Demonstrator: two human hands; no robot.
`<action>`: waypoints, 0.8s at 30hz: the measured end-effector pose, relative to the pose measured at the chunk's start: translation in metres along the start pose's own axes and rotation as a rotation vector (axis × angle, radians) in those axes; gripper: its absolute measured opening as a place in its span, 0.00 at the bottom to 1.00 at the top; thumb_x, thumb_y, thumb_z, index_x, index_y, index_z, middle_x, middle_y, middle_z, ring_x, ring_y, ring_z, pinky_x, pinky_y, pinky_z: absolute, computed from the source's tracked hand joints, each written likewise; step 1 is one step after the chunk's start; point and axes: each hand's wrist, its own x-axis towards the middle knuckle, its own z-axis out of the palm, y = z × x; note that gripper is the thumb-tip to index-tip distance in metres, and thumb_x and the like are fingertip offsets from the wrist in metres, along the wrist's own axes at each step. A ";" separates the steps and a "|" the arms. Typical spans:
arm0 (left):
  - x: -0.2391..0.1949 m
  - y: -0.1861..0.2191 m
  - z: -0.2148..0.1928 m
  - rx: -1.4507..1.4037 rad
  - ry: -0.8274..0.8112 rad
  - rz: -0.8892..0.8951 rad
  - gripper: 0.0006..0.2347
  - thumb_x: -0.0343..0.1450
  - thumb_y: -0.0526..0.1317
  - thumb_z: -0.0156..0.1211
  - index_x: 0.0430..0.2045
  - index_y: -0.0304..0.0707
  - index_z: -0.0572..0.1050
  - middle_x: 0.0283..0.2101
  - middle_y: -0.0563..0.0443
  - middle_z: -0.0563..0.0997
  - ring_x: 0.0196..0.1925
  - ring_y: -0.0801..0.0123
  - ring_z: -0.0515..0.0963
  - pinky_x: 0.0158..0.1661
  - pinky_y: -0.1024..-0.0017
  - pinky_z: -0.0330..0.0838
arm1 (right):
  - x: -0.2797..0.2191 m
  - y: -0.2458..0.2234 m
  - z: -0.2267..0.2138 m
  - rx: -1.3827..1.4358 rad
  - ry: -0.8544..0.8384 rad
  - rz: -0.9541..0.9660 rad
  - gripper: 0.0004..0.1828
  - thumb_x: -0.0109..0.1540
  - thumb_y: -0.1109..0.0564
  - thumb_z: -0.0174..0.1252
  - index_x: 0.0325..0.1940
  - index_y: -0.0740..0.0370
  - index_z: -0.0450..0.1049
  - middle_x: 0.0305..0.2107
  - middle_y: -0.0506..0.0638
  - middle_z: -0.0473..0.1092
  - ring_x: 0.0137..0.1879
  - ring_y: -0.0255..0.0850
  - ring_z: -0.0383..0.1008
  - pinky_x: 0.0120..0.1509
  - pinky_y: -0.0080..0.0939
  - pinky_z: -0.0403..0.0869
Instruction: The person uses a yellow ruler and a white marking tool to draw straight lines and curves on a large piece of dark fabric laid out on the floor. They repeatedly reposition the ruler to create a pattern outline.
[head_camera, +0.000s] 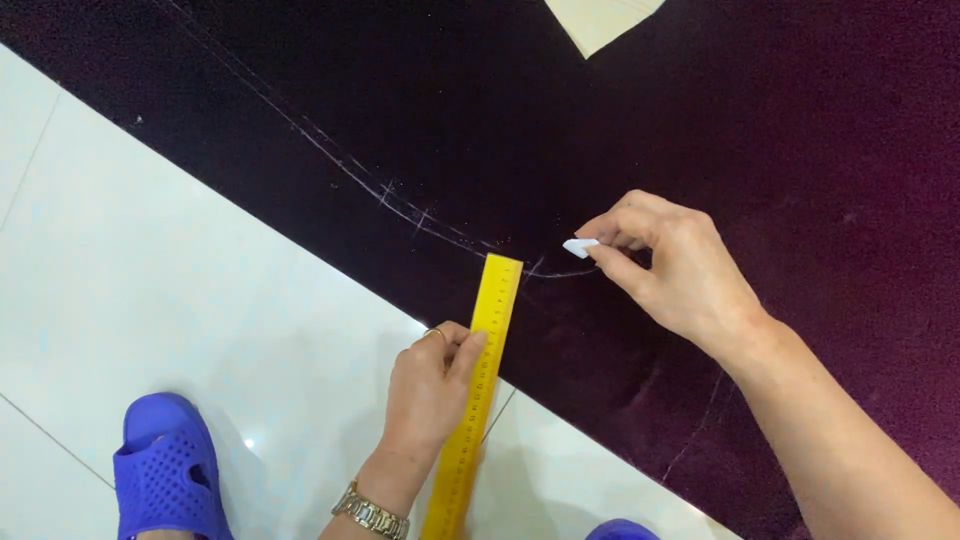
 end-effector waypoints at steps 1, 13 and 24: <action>-0.001 0.003 0.000 -0.002 -0.002 -0.001 0.10 0.71 0.49 0.53 0.30 0.46 0.77 0.54 0.55 0.80 0.25 0.70 0.83 0.24 0.79 0.62 | 0.000 0.000 0.001 -0.002 -0.002 0.001 0.05 0.60 0.59 0.59 0.38 0.56 0.79 0.29 0.45 0.71 0.34 0.33 0.72 0.41 0.33 0.71; 0.001 0.004 0.004 -0.059 -0.043 -0.041 0.09 0.71 0.48 0.53 0.30 0.47 0.78 0.57 0.56 0.77 0.30 0.64 0.84 0.27 0.78 0.64 | 0.008 0.004 0.016 0.011 -0.010 -0.017 0.04 0.59 0.61 0.61 0.37 0.57 0.78 0.28 0.44 0.70 0.33 0.33 0.71 0.40 0.32 0.72; 0.003 0.001 0.003 -0.031 -0.045 0.008 0.10 0.72 0.49 0.51 0.28 0.47 0.76 0.51 0.56 0.82 0.22 0.71 0.77 0.23 0.78 0.61 | 0.018 0.002 0.029 0.009 -0.026 -0.027 0.04 0.59 0.62 0.60 0.36 0.57 0.78 0.29 0.45 0.70 0.34 0.33 0.71 0.39 0.32 0.72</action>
